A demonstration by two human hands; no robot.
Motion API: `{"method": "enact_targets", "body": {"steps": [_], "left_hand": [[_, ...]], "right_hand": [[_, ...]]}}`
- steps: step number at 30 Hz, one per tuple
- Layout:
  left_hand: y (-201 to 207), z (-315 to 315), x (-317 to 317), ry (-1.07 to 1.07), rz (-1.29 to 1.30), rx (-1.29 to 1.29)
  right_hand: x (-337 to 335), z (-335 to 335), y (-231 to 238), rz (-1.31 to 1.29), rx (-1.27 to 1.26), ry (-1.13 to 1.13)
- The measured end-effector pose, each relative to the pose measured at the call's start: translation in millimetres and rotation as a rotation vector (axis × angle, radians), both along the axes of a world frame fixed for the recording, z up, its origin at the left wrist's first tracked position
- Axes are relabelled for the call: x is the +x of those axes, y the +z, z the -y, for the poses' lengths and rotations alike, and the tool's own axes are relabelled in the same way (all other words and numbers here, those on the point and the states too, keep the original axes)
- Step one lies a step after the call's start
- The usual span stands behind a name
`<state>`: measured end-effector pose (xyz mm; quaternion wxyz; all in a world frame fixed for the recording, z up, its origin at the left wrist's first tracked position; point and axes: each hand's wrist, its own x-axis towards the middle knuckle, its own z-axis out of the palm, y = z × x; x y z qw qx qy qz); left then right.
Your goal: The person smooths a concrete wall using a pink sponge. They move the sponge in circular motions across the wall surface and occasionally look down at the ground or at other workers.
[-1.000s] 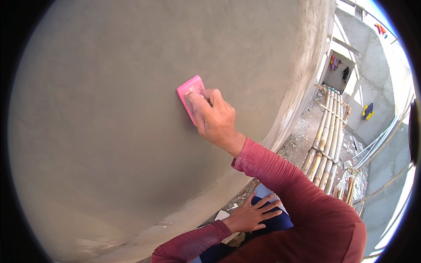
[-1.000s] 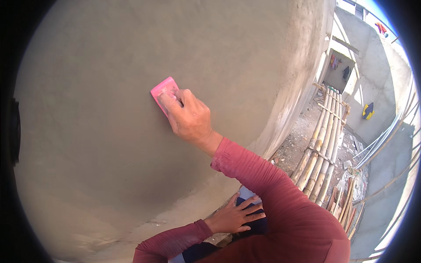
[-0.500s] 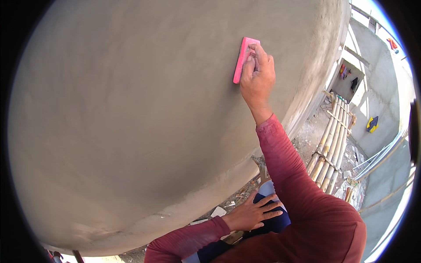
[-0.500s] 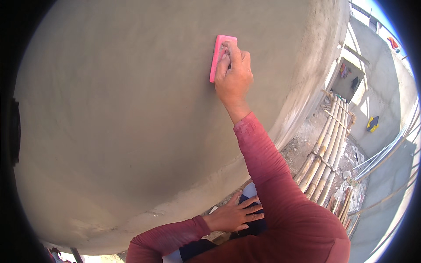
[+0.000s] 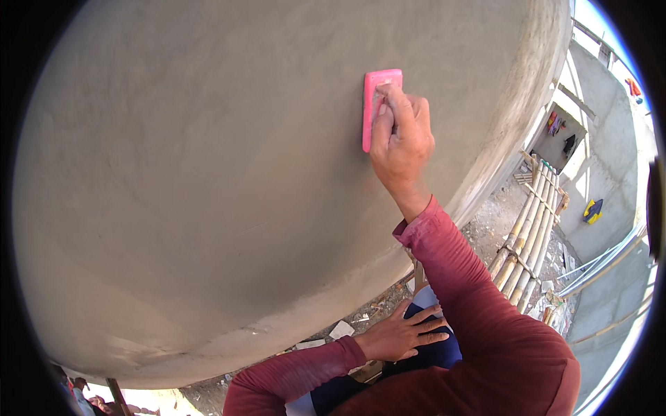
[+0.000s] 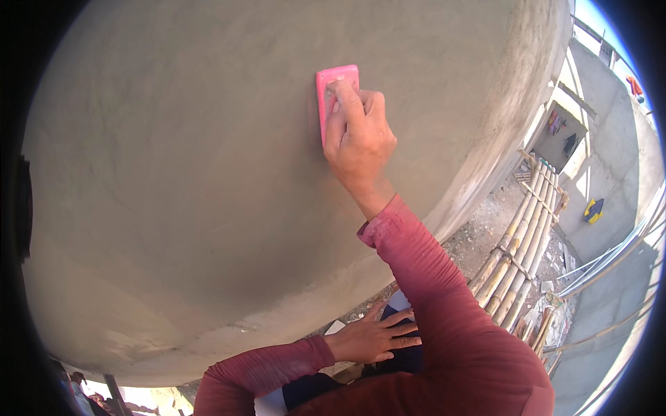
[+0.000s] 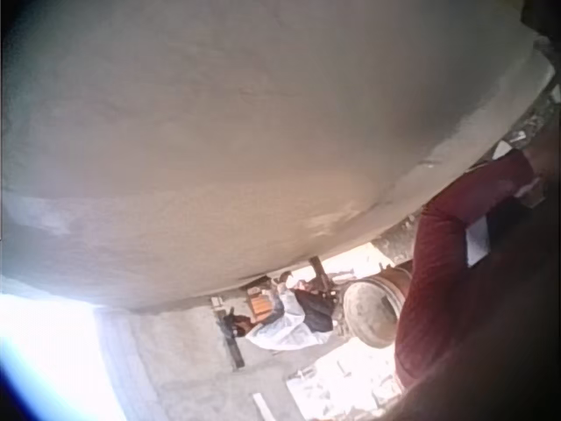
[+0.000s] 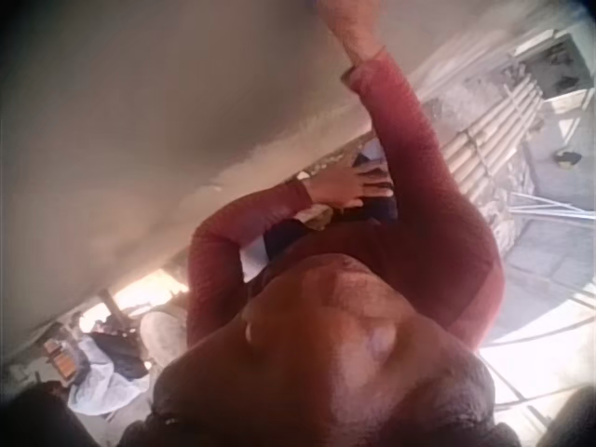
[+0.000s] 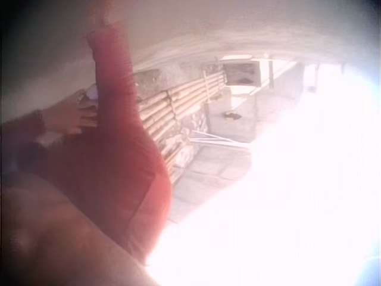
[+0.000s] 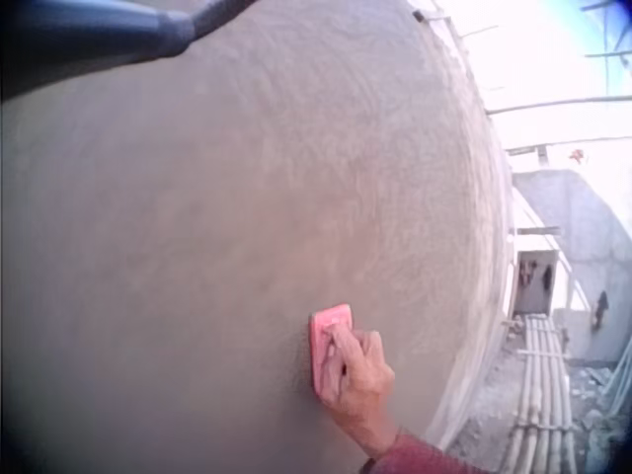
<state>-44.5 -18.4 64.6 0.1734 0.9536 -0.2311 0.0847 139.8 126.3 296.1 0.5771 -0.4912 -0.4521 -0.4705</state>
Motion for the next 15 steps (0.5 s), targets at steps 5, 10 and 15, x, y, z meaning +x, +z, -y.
{"method": "enact_targets", "body": {"steps": [5,10,15], "left_hand": [[5.3,1.3,0.2,0.011,-0.147,0.017],[9.0,-1.9,1.3,-0.02,-0.045,-0.001],[7.1,-1.3,4.5,-0.03,-0.081,0.001]], "right_hand": [[20.6,2.9,-18.3,-0.143,0.051,0.031],[11.9,13.0,-3.7,0.061,-0.094,0.03],[75.7,22.0,5.7,-0.462,-0.04,0.179]]}}
